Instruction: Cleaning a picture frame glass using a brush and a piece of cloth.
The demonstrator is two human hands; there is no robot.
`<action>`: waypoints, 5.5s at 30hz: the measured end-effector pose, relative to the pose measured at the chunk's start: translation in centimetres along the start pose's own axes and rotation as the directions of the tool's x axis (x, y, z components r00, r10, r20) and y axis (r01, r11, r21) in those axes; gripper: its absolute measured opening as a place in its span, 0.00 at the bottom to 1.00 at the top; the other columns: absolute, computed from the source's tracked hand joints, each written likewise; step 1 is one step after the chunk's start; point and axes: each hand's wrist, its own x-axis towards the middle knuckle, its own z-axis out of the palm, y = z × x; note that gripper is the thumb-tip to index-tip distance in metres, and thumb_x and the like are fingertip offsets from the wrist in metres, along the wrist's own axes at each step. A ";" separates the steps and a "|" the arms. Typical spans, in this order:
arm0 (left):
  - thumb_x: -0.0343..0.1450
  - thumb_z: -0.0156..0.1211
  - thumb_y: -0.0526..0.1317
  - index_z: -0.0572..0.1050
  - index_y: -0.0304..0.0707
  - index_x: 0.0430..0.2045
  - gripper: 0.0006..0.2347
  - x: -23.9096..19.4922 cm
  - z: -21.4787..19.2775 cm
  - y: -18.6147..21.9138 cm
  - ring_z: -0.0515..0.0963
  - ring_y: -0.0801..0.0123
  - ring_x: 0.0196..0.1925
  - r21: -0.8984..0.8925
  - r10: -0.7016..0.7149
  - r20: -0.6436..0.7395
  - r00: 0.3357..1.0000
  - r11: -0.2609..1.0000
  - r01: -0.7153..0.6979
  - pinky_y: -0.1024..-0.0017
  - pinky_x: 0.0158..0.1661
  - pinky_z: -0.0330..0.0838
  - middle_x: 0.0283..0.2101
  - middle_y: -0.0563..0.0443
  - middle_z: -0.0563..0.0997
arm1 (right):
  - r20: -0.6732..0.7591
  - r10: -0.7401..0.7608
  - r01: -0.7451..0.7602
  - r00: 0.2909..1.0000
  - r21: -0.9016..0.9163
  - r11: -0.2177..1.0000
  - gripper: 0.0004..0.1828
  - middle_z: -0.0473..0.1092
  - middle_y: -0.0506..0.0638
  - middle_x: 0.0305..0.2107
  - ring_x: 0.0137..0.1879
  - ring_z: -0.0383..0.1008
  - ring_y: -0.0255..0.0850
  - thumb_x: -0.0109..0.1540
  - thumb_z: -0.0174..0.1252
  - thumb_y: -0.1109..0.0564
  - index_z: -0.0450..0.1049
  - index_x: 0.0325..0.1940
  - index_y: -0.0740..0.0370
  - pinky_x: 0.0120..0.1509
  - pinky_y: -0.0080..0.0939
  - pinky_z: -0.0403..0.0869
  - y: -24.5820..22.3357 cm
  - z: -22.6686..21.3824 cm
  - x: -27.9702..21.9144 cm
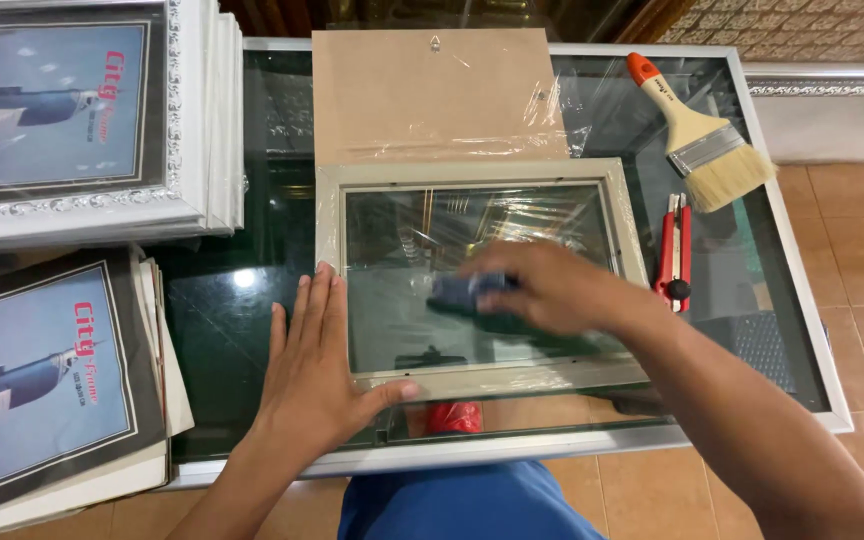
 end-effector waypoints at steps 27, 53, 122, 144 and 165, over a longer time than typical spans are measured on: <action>0.57 0.63 0.76 0.37 0.32 0.75 0.62 0.0 0.3 1.4 0.33 0.47 0.80 -0.088 -0.076 -0.037 0.996 0.993 0.072 0.39 0.70 0.27 0.80 0.38 0.35 | -0.145 0.112 -0.149 0.983 -0.272 0.951 0.24 0.76 0.45 0.50 0.57 0.75 0.45 0.64 0.55 0.59 0.71 0.64 0.46 0.64 0.51 0.76 3.2 0.8 -5.9; 0.48 0.62 0.78 0.27 0.27 0.72 0.71 -0.7 -0.9 -0.6 0.30 0.45 0.80 -0.204 -0.028 0.009 1.000 0.979 0.029 0.47 0.72 0.25 0.78 0.31 0.30 | -0.467 0.665 -0.741 0.583 0.029 0.670 0.23 0.78 0.62 0.41 0.48 0.77 0.68 0.61 0.53 0.46 0.70 0.59 0.51 0.49 0.64 0.72 2.3 2.2 -7.1; 0.48 0.72 0.85 0.41 0.33 0.75 0.72 -0.8 1.7 -2.1 0.38 0.44 0.80 0.125 0.047 -0.148 0.988 0.992 -0.028 0.44 0.71 0.32 0.78 0.34 0.44 | -0.468 0.733 -0.839 0.493 -0.032 0.543 0.22 0.75 0.72 0.44 0.52 0.75 0.73 0.69 0.42 0.44 0.63 0.56 0.63 0.52 0.68 0.71 3.1 -1.3 0.1; 0.49 0.71 0.88 0.38 0.33 0.76 0.73 -0.5 2.1 -1.9 0.33 0.41 0.79 0.187 0.037 -0.093 0.995 0.982 -0.019 0.41 0.69 0.28 0.78 0.31 0.39 | -0.423 0.780 -0.857 0.461 0.014 0.515 0.21 0.77 0.68 0.44 0.51 0.78 0.70 0.69 0.45 0.44 0.61 0.57 0.61 0.50 0.68 0.74 -0.7 2.6 0.5; 0.48 0.70 0.86 0.41 0.31 0.75 0.72 -0.5 2.1 -1.3 0.37 0.40 0.79 0.163 0.022 -0.116 0.993 0.987 -0.002 0.40 0.69 0.31 0.78 0.30 0.42 | -0.521 0.540 -0.737 0.661 -0.318 0.596 0.29 0.78 0.54 0.37 0.37 0.84 0.57 0.64 0.47 0.47 0.60 0.67 0.61 0.30 0.55 0.79 -2.2 8.5 2.1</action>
